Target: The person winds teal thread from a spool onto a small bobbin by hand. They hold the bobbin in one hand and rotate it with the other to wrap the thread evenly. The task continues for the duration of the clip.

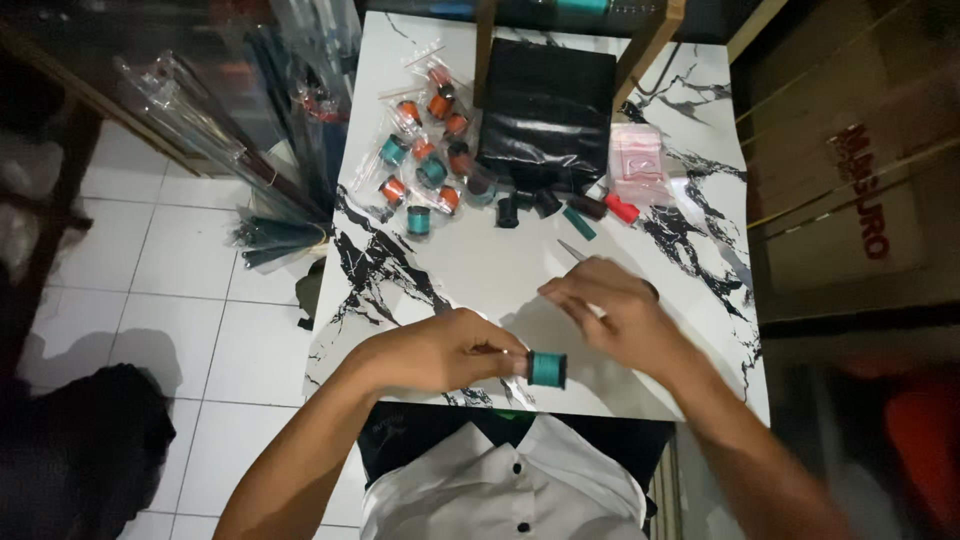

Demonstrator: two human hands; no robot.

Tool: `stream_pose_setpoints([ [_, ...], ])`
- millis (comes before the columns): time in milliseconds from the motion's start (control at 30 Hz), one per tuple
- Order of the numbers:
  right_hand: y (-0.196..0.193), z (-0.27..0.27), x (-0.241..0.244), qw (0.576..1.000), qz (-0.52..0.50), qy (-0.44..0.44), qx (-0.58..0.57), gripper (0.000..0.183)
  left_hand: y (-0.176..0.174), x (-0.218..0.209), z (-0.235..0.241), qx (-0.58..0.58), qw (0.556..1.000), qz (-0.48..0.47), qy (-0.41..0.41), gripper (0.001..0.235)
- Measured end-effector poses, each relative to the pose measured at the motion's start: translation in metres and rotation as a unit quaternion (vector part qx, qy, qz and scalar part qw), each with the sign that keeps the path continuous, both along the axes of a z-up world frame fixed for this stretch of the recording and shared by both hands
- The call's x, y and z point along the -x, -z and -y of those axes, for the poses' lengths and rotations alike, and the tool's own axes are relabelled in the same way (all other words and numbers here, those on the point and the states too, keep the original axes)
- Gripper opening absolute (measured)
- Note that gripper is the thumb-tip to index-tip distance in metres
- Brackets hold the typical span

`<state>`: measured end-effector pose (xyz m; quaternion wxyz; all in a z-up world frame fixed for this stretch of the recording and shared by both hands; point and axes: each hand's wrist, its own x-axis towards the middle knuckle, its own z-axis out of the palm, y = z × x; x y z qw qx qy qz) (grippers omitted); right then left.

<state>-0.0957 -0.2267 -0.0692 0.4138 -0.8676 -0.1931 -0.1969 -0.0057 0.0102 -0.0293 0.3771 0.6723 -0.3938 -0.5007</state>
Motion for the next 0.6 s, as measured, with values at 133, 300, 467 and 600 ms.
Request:
stream_pose_setpoints([
  [133, 0.051, -0.013, 0.018, 0.993, -0.113, -0.019, 0.025, 0.02, 0.022, -0.014, -0.001, 0.029, 0.995, -0.021, -0.095, 0.03],
  [300, -0.008, -0.032, 0.022, 0.99, -0.12, -0.026, 0.067, 0.017, 0.017, -0.025, 0.008, -0.103, 0.98, 0.085, -0.148, 0.032],
  [467, -0.006, -0.006, 0.005, 0.995, -0.06, 0.065, 0.049, 0.015, 0.044, -0.018, 0.018, -0.066, 0.996, -0.026, -0.049, 0.029],
  [600, 0.046, 0.001, -0.008, 0.995, -0.063, 0.08, 0.001, 0.011, 0.09, -0.013, 0.022, 0.083, 0.982, -0.132, -0.108, 0.025],
])
